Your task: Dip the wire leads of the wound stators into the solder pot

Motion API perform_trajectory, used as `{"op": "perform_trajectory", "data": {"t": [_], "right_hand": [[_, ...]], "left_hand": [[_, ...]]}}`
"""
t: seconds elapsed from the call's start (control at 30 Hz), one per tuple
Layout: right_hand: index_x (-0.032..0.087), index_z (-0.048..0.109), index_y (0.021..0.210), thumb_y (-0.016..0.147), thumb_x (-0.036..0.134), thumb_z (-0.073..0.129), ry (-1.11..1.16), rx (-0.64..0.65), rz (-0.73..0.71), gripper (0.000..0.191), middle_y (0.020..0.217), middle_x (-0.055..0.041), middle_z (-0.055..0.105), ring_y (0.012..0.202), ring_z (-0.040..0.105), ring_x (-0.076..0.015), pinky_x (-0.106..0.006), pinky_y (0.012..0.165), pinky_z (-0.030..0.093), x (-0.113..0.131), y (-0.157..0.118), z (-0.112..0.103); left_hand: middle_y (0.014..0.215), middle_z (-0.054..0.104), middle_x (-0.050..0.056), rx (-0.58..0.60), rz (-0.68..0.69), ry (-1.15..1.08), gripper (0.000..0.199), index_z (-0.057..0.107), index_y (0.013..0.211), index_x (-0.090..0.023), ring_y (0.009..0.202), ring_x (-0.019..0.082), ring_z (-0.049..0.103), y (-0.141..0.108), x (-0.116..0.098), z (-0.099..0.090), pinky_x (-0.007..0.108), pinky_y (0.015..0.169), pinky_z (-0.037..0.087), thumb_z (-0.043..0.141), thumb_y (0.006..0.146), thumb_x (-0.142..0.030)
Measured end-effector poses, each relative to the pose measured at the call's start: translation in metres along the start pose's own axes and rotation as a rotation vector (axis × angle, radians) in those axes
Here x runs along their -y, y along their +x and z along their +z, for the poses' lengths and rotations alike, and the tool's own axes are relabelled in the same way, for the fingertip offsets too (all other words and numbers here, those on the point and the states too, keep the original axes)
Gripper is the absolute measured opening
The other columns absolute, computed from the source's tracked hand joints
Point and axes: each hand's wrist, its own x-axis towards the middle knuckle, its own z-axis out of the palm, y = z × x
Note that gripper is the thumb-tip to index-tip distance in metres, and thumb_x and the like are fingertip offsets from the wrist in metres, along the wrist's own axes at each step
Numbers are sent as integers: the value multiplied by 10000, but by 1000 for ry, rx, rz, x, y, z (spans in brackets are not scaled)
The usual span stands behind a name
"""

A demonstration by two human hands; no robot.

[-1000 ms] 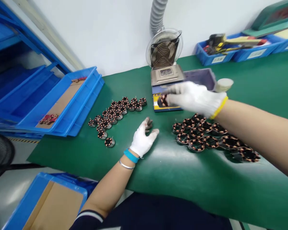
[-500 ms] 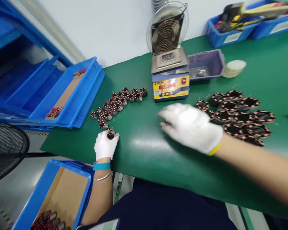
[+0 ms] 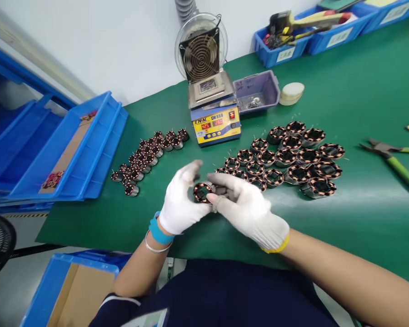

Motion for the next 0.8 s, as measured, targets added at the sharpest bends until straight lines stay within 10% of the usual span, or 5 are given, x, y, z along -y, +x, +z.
{"op": "perform_trajectory", "data": {"t": [0.23,0.33,0.53,0.7,0.8], "right_hand": [[237,692,1104,851,464,634,-421,-156,-381,344,1160,-119,705,1086,691,-291,-444,1000,570,0,-4,-16],[235,684,1097,875,460,623,-494,-186,-456,321,1122,-124,714,1052,702,-284,-433,968,587,0,-4,-19],[253,665,1185,816,451,701,-278,-296,-261,420,1055,-92,722,854,725,-244,-384,760,635,-2,-5,-23],[214,665,1170,783,397,767,-68,-272,-195,440,989,-85,728,811,730,-220,-367,749,653,-1,-2,-18],[220,674,1155,786,387,774,-25,-246,-195,417,1016,-84,730,832,734,-225,-378,767,659,-1,-3,-14]], "left_hand": [[1285,729,89,36,-141,-217,652,588,1375,-186,1159,272,709,1,8,29,355,1048,563,667,736,-284],[966,801,76,87,-214,-171,348,745,1083,-194,891,258,762,-3,7,22,358,879,617,620,766,-266],[604,717,49,634,-334,-698,370,771,811,-166,479,184,649,-2,23,-34,266,443,481,718,806,-532],[656,694,37,43,-358,-840,650,671,838,-165,493,137,599,3,20,-20,237,451,436,688,695,-799],[661,657,4,4,-379,-730,459,625,755,-182,560,113,573,3,2,1,227,523,451,763,746,-619]]}}
